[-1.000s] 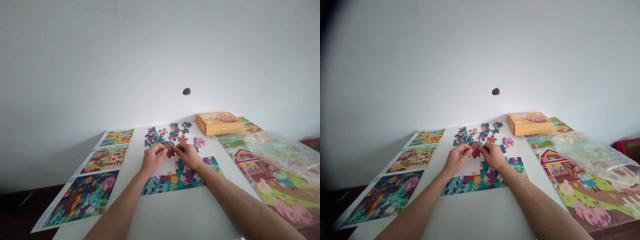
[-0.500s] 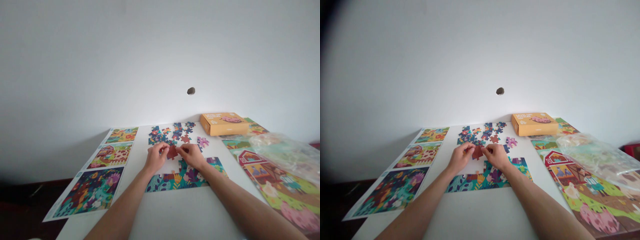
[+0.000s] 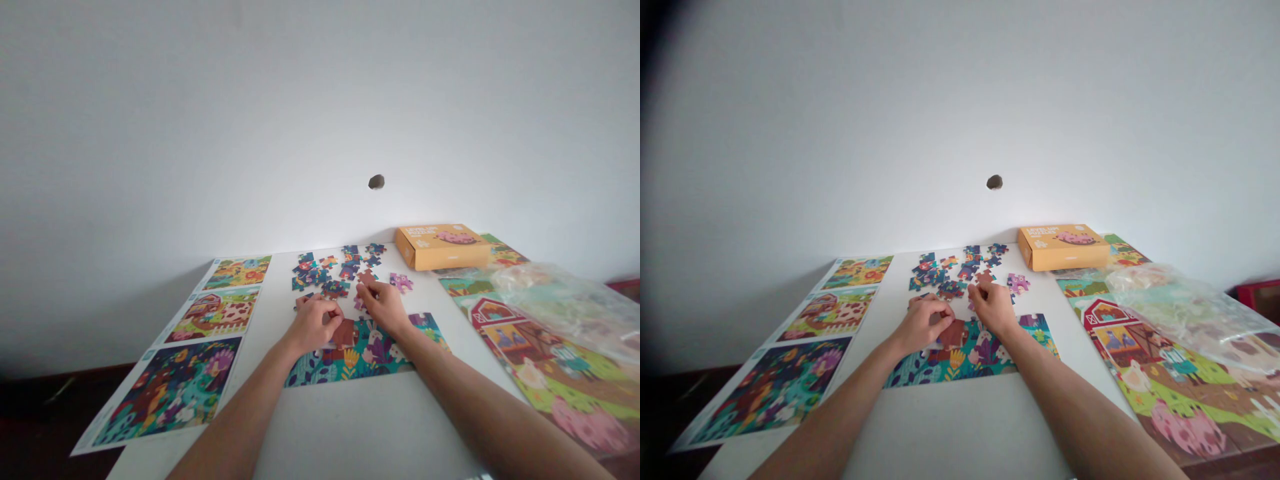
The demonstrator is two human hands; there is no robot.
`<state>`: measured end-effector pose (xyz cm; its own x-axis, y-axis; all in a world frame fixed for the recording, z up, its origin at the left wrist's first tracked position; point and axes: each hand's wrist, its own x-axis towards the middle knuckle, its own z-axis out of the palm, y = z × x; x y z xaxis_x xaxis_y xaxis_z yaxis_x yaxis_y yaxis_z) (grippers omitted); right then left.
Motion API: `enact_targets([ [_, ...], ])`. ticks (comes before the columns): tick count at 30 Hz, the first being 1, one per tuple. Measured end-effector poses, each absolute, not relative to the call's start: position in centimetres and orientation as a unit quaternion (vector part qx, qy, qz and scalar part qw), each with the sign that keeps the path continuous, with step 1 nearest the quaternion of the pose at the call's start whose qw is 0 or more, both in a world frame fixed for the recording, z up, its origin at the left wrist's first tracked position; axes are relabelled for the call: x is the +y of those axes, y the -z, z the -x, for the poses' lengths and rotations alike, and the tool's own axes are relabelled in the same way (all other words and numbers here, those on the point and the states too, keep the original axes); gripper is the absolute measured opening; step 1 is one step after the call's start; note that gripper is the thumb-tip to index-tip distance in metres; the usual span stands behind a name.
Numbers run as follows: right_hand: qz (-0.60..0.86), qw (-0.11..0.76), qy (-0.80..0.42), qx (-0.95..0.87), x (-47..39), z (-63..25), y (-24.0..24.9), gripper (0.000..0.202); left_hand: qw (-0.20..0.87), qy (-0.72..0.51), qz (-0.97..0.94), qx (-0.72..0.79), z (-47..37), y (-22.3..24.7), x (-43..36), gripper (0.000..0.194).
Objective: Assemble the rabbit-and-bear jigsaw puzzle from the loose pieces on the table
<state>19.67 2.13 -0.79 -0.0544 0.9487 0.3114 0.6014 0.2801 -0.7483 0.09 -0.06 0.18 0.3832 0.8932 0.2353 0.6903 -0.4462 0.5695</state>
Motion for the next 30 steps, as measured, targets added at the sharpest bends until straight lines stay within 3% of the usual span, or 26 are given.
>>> enact_targets([
  [22,0.566,0.402,-0.216,-0.686,2.2,-19.7,0.8,0.041,0.176,-0.225,-0.797,0.533,-0.3,-0.8,-0.3,0.010],
  [30,0.561,0.407,-0.217,-0.687,2.1,-19.6,0.8,0.041,0.168,-0.185,-0.799,0.547,-0.6,-1.1,-0.5,0.017],
])
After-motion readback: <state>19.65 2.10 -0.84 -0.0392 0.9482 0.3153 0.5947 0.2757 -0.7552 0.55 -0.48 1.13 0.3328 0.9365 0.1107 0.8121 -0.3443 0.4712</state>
